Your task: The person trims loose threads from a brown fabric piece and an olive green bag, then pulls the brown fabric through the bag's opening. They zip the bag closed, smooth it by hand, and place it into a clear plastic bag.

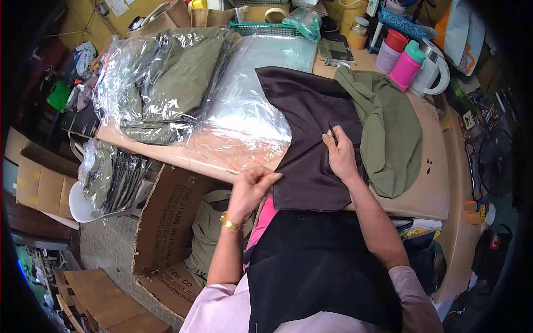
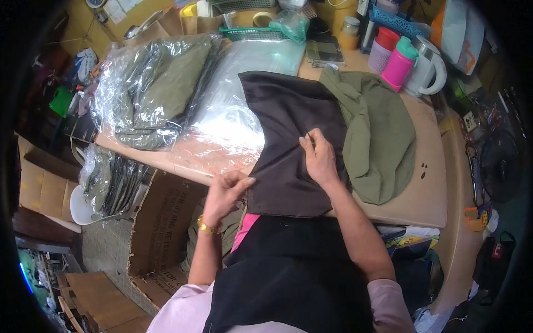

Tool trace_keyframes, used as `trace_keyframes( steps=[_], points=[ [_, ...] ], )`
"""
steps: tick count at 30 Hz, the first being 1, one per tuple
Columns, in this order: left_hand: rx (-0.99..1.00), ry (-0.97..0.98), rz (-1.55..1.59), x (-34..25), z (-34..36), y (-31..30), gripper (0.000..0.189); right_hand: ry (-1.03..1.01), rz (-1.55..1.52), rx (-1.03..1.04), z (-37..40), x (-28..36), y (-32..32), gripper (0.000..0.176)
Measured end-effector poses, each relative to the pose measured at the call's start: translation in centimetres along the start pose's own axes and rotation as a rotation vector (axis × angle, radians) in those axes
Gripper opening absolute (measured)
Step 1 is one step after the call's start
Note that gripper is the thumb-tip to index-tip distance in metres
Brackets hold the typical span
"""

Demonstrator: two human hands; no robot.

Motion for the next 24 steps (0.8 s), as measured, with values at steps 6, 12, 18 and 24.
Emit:
trace_keyframes(
  steps=[6, 12, 18, 24],
  points=[
    [-0.285, 0.118, -0.078, 0.7, 2.6, -8.1, 0.02, -0.07, 0.021, 0.029, -0.1, 0.0, 0.4, 0.022],
    [-0.423, 0.127, 0.094, 2.3, 2.8, -11.2, 0.034, -0.041, 0.014, 0.056, 0.2, 0.1, 0.7, 0.021],
    [-0.06, 0.186, -0.195, -0.4, -0.2, 1.7, 0.024, -0.05, -0.034, 0.076, 1.0, 0.8, 0.7, 0.02],
    [-0.016, -0.077, -0.027, 0.8, 1.5, -3.9, 0.035, -0.013, -0.011, 0.224, 3.7, 3.5, 2.3, 0.021]
  ],
)
Point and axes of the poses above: each hand's wrist, its own z-axis away from the middle knuckle, its own y-axis out of the palm, x = y × z, the point moved 8 cm from there along -z, towards the middle knuckle, and after that the axes turned 4 degrees about -z, right-handed, at the moved point
